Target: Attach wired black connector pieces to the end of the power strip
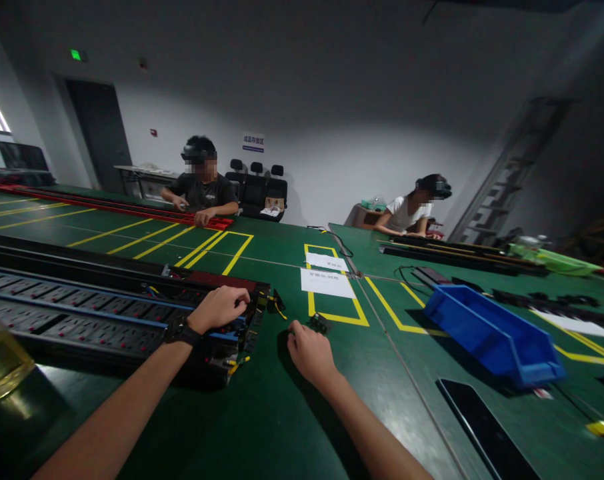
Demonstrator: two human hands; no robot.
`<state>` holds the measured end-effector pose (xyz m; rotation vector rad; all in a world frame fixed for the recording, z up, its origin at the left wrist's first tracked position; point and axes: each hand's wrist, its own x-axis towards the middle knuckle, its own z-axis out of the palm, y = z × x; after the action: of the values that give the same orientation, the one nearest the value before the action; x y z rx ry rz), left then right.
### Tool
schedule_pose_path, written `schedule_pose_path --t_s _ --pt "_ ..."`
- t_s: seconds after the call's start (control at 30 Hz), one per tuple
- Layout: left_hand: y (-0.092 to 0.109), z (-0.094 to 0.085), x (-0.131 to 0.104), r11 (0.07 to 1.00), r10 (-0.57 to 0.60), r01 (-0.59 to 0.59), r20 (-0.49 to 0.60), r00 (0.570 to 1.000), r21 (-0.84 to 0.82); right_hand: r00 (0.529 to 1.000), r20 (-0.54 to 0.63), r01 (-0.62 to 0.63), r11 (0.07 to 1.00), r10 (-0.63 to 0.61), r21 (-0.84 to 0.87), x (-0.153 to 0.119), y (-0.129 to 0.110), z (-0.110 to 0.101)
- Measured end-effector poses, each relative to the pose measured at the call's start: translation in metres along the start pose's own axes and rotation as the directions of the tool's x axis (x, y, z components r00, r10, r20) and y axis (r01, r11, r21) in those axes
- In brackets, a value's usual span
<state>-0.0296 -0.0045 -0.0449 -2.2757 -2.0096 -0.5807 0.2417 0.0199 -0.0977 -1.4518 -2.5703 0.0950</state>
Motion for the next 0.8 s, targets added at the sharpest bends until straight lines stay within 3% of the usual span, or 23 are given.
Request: schedule_pose_path --t_s 0.8 --pt "-0.0011 0.0002 -0.0002 1.000 0.011 -0.011 0.003 1.000 -0.015 1.000 -0.002 0.004 1.000 -0.004 0.018 0.0009 0.0010 0.0015"
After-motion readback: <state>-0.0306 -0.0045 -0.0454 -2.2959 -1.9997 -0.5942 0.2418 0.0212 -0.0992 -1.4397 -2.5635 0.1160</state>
